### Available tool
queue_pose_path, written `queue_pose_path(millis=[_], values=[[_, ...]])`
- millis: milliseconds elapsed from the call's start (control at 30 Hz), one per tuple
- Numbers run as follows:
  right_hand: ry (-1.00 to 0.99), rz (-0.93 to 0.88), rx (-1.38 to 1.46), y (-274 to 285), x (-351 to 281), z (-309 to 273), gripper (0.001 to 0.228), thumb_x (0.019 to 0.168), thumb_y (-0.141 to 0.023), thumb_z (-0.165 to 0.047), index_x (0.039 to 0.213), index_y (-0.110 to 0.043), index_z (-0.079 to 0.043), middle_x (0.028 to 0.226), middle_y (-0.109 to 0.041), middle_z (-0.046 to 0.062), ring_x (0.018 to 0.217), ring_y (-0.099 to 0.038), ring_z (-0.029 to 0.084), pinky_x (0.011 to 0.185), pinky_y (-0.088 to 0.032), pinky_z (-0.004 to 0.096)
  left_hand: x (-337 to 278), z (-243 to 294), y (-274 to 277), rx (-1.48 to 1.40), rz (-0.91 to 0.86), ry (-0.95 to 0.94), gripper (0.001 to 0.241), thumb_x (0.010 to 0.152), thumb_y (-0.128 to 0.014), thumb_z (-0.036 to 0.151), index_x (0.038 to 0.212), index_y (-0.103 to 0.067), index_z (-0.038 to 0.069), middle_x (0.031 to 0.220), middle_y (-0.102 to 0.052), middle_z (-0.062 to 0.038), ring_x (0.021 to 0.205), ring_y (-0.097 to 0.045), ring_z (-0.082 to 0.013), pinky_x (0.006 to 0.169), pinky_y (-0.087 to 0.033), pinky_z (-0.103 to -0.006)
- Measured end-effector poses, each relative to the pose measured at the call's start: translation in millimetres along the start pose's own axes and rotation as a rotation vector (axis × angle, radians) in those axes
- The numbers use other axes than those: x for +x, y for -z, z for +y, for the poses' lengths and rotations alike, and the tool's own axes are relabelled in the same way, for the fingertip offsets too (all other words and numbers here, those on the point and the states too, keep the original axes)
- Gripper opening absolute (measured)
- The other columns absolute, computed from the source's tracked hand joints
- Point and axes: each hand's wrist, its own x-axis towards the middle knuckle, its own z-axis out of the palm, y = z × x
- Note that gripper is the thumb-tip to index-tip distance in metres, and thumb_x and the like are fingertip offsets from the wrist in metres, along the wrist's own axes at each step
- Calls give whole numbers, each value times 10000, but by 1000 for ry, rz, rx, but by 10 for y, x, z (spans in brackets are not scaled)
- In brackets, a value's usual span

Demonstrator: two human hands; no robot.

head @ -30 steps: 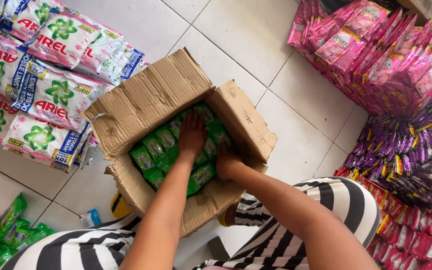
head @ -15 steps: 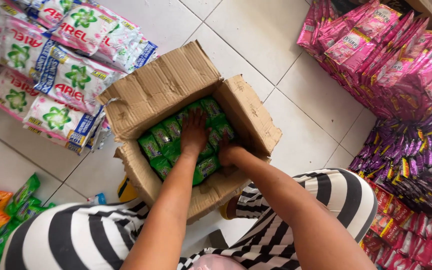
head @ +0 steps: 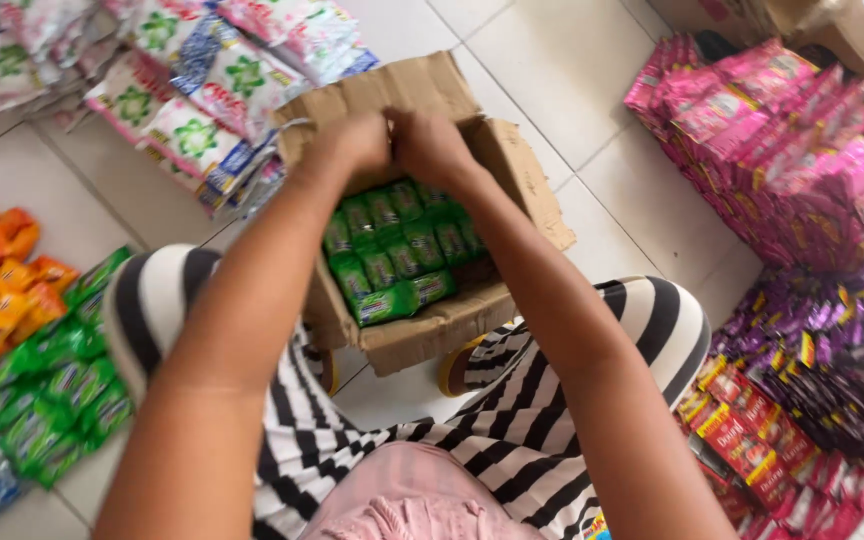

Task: The person sits on the floor and packs green soap packets into a cardboard box by hand, arranging them in layers until the box is partially filled.

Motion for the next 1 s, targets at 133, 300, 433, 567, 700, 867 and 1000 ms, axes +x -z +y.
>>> queue_pose_path(millis=[133, 300, 433, 567, 700, 867, 1000], values=[[160, 68, 672, 353, 330, -746, 457, 953, -609, -32, 1407, -568, -58, 1008, -733, 49, 828, -685, 119, 767, -589, 305, -718, -290, 1138, -105, 148, -140, 443, 875, -787, 321, 1214, -682, 57, 1099, -717, -196, 980, -700, -354, 852, -546, -452], [124, 119, 1063, -103, 1059, -1595, 223, 960, -740, -136, 1129, -709, 7, 972, -756, 59, 846, -687, 136, 766, -579, 331, -1751, -1010, 1384, -592, 503, -342, 282, 1114, -688, 217, 1320, -653, 28, 1197, -751, -99, 1052, -714, -169, 852, -563, -321], [-201, -11, 896, -1056, 1602, -2595, 245, 775, -812, -142, 908, -741, 51, 760, -720, 119, 684, -680, 205, 611, -565, 370, -2435, -1350, 1240, -972, 722, -259, 316, 1058, -634, 200, 1333, -595, 51, 1151, -700, 17, 845, -561, -40, 769, -466, -211], [-341, -89, 1283, -1949, 1500, -3362, 306, 900, -737, -147, 1041, -689, 120, 819, -715, 251, 692, -654, 341, 555, -555, 499, -2699, -2480, 436, -1021, 857, -38, 255, 1151, -656, 170, 1346, -666, 5, 1139, -711, -23, 951, -642, -75, 891, -526, -241], [-373, -219, 1030, -3530, 1081, -2881, 339, 826, -710, -286, 1024, -723, -11, 985, -775, 145, 917, -740, 263, 789, -578, 396, -2937, -3237, -377, -1059, 827, 329, 191, 1097, -615, 184, 1194, -683, 34, 984, -678, 31, 909, -654, -73, 832, -550, -253], [-257, -687, 200, -3537, 517, -2700, 364, 851, -609, -238, 1161, -719, -83, 1225, -693, 192, 1167, -660, 362, 976, -531, 463, -3322, -4079, -2119, -461, 547, 709, 267, 1023, -675, 304, 1128, -767, 77, 1045, -741, -181, 971, -709, -346, 878, -537, -447], [-3, -922, 62, -3460, 311, -2934, 342, 833, -575, -180, 1113, -755, -106, 1221, -717, 163, 1143, -688, 340, 952, -556, 463, -3485, -3901, -2923, -211, 251, 846, 530, 723, -809, 234, 1237, -713, 150, 1260, -653, -166, 1154, -623, -389, 982, -507, -476]])
